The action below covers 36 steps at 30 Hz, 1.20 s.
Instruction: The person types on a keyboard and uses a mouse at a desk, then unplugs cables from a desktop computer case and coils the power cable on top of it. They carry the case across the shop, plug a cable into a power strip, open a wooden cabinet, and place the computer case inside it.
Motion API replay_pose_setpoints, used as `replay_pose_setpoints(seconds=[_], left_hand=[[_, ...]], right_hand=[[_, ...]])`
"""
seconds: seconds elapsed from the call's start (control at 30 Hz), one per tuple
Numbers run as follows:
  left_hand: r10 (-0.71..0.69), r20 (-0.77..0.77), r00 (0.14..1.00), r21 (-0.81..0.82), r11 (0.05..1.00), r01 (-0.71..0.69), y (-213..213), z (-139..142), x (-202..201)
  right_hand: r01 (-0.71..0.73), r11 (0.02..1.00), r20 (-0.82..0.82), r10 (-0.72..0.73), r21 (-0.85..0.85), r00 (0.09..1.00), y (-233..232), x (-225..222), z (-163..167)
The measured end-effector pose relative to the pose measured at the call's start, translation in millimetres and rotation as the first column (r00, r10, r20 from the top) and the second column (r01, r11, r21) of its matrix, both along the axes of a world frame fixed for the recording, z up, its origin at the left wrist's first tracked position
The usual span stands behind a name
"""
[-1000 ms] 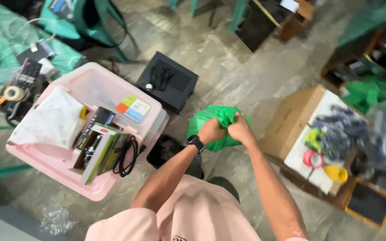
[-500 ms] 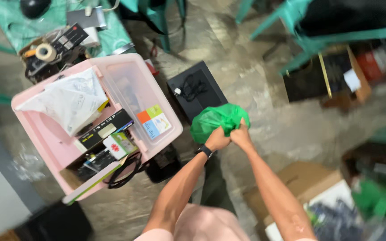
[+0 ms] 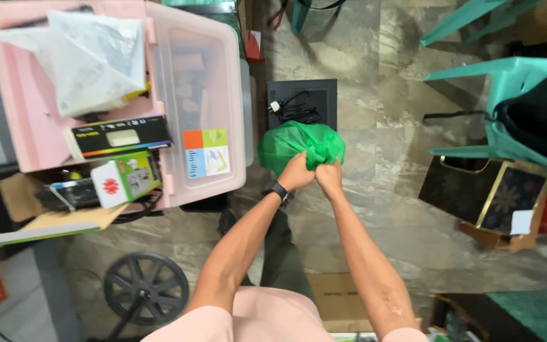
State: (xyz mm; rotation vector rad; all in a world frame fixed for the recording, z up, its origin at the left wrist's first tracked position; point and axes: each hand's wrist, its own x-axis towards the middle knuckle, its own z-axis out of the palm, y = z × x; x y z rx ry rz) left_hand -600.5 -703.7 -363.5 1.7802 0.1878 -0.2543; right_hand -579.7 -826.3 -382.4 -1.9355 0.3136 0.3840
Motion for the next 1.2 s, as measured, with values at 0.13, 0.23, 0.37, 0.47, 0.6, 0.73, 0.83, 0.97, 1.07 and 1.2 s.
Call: replay_pose_setpoints(seconds=[0.13, 0.23, 0.37, 0.47, 0.6, 0.73, 0.83, 0.97, 1.07, 1.2], left_hand=[[0.036, 0.028, 0.999, 0.029, 0.999, -0.037, -4.5, -10.1, 10.4], [0.040, -0.037, 0.999, 0.046, 0.998, -0.038, 3.1, -6.4, 14.8], [-0.020, -0.066, 0.998, 0.059, 0.998, 0.024, 21.8, 16.3, 15.7], [0.067, -0.117, 0.991, 0.138, 0.989, -0.051, 33.5, 44.4, 14.8], [0.097, -0.031, 0.995, 0.170, 0.981, -0.091, 49.0, 86.6, 6.7], [0.103, 0.211, 0.972, 0.130, 0.983, -0.132, 74.9, 125.9, -18.7], [0.078, 0.239, 0.968, 0.104, 0.989, -0.105, 98.8, 153.2, -48.1], [-0.045, 0.512, 0.858, 0.127, 0.992, -0.024, 142.1, 205.5, -97.3], [-0.009, 0.607, 0.794, 0.061, 0.997, -0.036, 182.5, 259.2, -148.6], [-0.031, 0.611, 0.791, 0.041, 0.999, 0.007, 294.4, 324.3, -213.8]], right_hand=[[0.062, 0.996, -0.136, -0.054, 0.057, 0.989, 1.1, 15.5, -19.5], [0.005, 0.995, -0.089, 0.003, 0.096, 0.996, 3.7, 22.5, -12.5], [-0.097, 0.987, -0.103, 0.110, 0.124, 0.989, 13.1, 29.3, 32.3], [0.029, 0.989, -0.196, 0.000, 0.148, 0.981, 26.5, 28.2, 77.5], [-0.052, 0.996, -0.013, 0.051, -0.073, 0.999, 49.6, 12.9, 124.1], [-0.084, 0.930, 0.247, 0.182, -0.359, 0.952, 76.2, -9.6, 149.2], [-0.007, 0.812, 0.485, 0.355, -0.583, 0.799, 100.7, -29.8, 171.1], [0.057, 0.881, 0.657, 0.306, -0.470, 0.689, 134.8, -64.5, 214.5], [0.042, 0.976, 0.723, 0.129, -0.214, 0.678, 178.3, -98.6, 267.7], [-0.077, 0.995, 0.750, 0.102, -0.069, 0.654, 271.9, -139.9, 348.4]])
